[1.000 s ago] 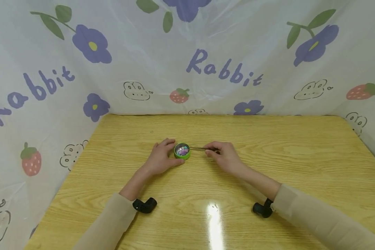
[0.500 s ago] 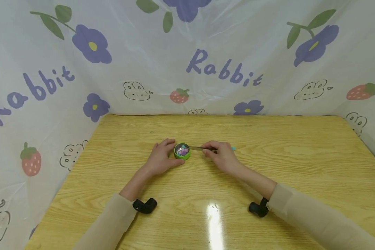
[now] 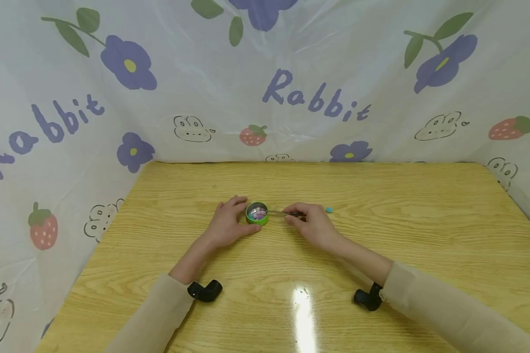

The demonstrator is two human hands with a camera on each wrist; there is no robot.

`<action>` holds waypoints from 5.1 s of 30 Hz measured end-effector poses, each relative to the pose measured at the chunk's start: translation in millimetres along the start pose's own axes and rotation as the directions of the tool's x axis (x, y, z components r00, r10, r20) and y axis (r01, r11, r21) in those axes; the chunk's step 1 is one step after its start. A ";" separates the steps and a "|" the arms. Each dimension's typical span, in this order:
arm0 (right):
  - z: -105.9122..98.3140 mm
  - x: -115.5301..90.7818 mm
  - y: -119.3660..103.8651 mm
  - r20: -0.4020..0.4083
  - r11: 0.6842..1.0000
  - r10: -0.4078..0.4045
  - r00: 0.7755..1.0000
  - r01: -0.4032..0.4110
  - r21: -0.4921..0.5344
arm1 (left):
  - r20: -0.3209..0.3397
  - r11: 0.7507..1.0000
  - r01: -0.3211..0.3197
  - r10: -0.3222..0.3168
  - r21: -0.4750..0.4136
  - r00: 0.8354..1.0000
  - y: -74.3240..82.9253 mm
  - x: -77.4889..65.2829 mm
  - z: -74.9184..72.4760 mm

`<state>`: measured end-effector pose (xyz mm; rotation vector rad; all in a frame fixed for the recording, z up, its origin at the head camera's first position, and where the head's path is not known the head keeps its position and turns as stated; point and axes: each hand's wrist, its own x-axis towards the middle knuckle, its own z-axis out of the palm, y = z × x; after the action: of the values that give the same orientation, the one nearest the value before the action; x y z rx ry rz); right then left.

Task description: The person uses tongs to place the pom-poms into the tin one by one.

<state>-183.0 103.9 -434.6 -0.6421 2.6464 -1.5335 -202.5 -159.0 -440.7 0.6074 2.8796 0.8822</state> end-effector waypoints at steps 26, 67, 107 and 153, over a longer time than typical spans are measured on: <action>-91.8 -52.5 36.0 -0.134 0.986 0.157 0.978 -0.163 -0.040 | 0.011 1.000 0.006 -0.006 -0.002 1.000 -2.7 0.5 1.4; -107.8 -70.7 59.0 -0.141 0.970 0.173 0.975 -0.193 -0.147 | 0.008 1.000 0.009 -0.009 -0.019 1.000 0.3 -0.8 0.0; -104.7 -66.1 65.5 -0.167 0.960 0.136 0.977 -0.171 -0.223 | 0.009 1.000 0.000 0.000 -0.017 1.000 0.2 0.1 0.5; -62.8 -26.1 15.9 -0.057 0.997 0.051 0.997 -0.054 -0.058 | 0.011 1.000 0.002 -0.002 0.002 1.000 1.2 -2.9 -1.9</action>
<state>-178.1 172.1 -420.2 -0.5360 2.7358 -1.4853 -199.7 -160.2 -438.6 0.6078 2.8707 0.8733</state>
